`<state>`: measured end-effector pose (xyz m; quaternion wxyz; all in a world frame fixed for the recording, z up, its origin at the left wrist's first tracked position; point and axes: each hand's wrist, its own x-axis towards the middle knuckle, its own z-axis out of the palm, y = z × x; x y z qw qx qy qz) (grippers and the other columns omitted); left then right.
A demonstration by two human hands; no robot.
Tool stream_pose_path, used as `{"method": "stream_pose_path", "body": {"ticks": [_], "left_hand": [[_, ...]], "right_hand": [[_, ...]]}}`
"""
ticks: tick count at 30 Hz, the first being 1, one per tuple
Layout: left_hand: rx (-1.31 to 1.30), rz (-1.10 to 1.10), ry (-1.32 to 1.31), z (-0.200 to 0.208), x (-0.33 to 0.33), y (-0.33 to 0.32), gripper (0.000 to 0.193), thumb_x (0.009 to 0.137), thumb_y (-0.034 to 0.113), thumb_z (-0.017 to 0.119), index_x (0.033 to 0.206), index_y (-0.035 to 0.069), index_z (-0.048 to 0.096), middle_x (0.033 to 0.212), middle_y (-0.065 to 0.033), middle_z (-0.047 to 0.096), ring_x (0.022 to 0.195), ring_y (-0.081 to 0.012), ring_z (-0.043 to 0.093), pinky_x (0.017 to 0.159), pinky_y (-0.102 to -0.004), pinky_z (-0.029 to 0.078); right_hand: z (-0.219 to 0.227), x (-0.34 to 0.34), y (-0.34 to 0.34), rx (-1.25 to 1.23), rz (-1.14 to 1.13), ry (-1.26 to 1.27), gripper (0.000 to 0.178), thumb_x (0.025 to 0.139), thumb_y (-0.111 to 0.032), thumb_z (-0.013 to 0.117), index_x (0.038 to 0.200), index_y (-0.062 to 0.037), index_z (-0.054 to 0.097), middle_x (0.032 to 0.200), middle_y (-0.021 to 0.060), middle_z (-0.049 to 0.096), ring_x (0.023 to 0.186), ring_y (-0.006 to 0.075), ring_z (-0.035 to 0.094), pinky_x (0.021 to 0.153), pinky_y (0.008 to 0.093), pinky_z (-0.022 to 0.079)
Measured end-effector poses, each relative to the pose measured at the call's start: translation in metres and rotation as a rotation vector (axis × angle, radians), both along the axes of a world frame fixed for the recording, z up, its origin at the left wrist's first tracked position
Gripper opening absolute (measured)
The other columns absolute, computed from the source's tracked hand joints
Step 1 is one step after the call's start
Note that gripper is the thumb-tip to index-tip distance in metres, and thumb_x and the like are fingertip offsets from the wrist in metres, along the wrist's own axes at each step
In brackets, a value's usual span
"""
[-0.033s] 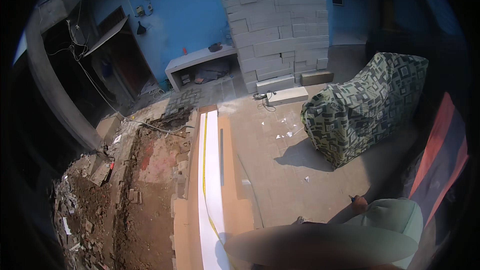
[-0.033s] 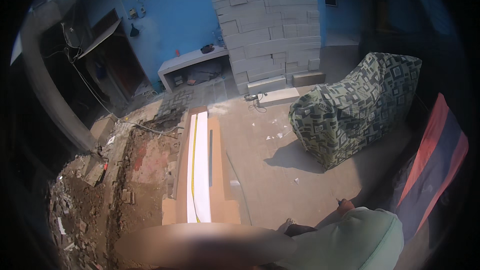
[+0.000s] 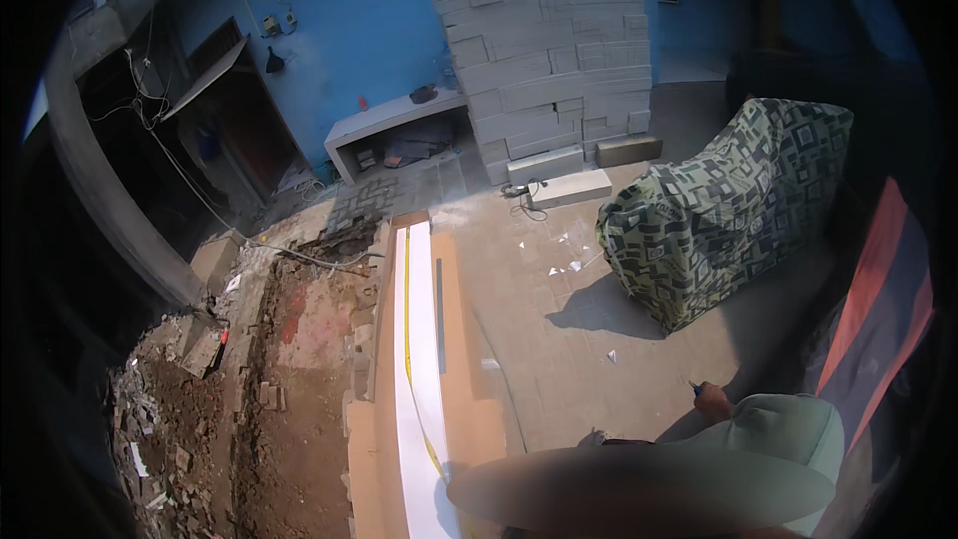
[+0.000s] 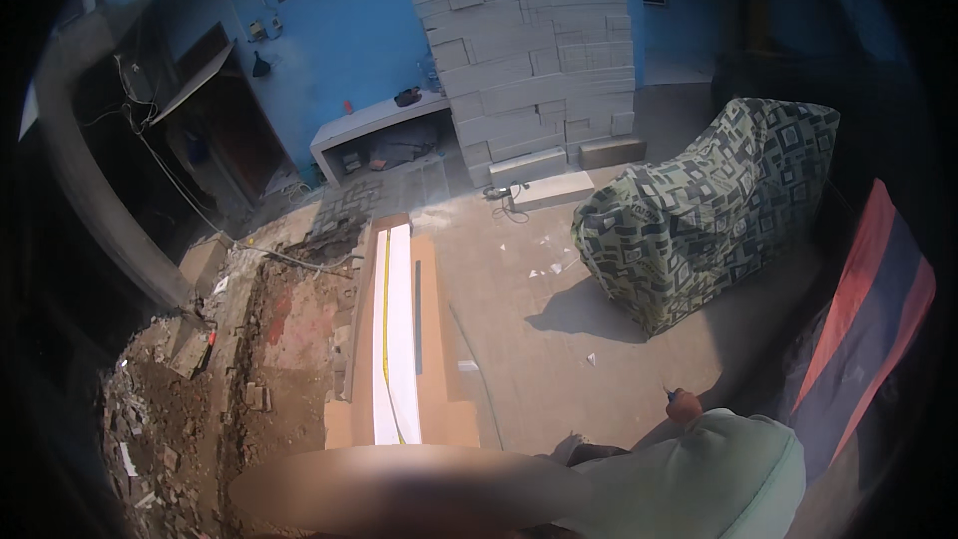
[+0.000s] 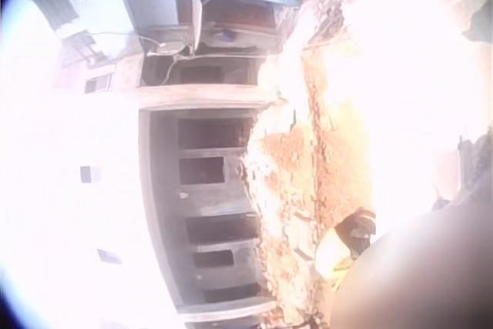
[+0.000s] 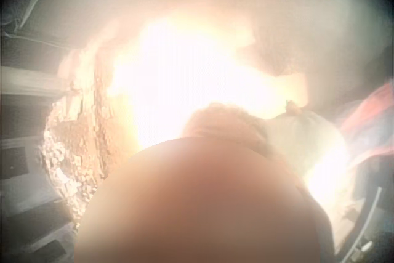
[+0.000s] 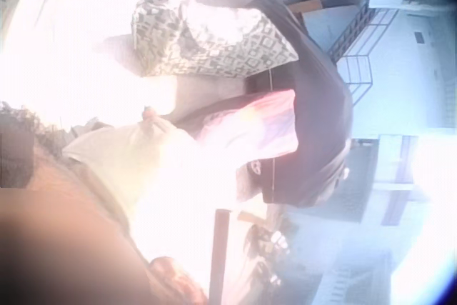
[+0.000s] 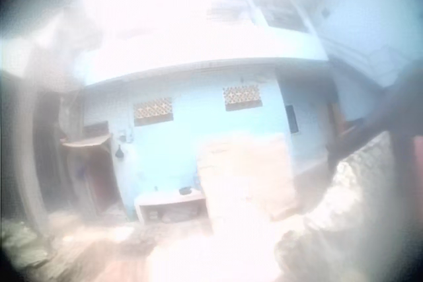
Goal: The person measures and cuts long white panels using a utility knife and a tape measure. They repeatedly mark, score, and snap the panels to size, stacking the cut pieces on a cardboard surface.
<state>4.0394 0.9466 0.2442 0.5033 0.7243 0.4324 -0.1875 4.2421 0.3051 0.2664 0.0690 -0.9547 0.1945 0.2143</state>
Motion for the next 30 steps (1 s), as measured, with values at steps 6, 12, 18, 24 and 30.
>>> {"method": "stream_pose_path", "body": {"ticks": [6,12,18,24,30], "left_hand": [[0.011,0.024,-0.096,0.064,0.167,-0.01,0.029,0.099,0.024,0.068,0.105,-0.001,0.083,0.098,-0.017,0.081,0.093,-0.0284,0.079,0.083,-0.0454,0.064],[0.005,0.166,-0.023,0.045,0.254,0.031,0.031,0.1,0.024,0.067,0.105,-0.002,0.082,0.098,-0.0179,0.081,0.091,-0.0293,0.08,0.08,-0.046,0.064],[-0.034,0.32,0.143,0.013,0.403,0.098,0.032,0.101,0.024,0.065,0.106,-0.003,0.082,0.099,-0.0188,0.082,0.089,-0.0303,0.081,0.077,-0.0465,0.064],[-0.042,0.367,0.277,0.049,0.582,0.193,0.034,0.102,0.024,0.064,0.107,-0.004,0.081,0.099,-0.0197,0.082,0.088,-0.0313,0.081,0.074,-0.0471,0.065],[0.002,0.237,0.042,0.072,0.885,0.295,0.035,0.103,0.024,0.063,0.108,-0.005,0.081,0.099,-0.0206,0.083,0.086,-0.0322,0.082,0.071,-0.0477,0.065]], "right_hand": [[0.068,0.204,0.115,0.342,0.195,-0.074,0.044,0.106,-0.033,0.062,0.144,-0.0099,0.067,0.129,0.0299,0.077,0.125,0.0479,0.073,0.108,0.0569,0.057],[0.084,0.39,0.249,0.542,0.282,-0.446,0.043,0.1,-0.025,0.068,0.139,-0.0074,0.064,0.121,0.0298,0.075,0.113,0.0522,0.072,0.099,0.0614,0.057],[0.091,0.655,0.349,0.812,0.089,-0.543,0.019,0.097,-0.018,0.07,0.107,-0.0033,0.063,0.084,0.0132,0.069,0.071,0.024,0.07,0.067,0.0429,0.056],[0.197,0.929,0.45,1.041,-0.137,-0.626,0.016,0.096,-0.015,0.078,0.106,-0.0064,0.068,0.077,0.0031,0.064,0.062,0.0138,0.061,0.056,0.0332,0.05],[0.343,1.204,0.518,1.162,0.075,-0.73,0.022,0.1,-0.024,0.079,0.109,-0.005,0.075,0.08,0.0035,0.071,0.061,0.0095,0.059,0.054,0.0323,0.045]]}}
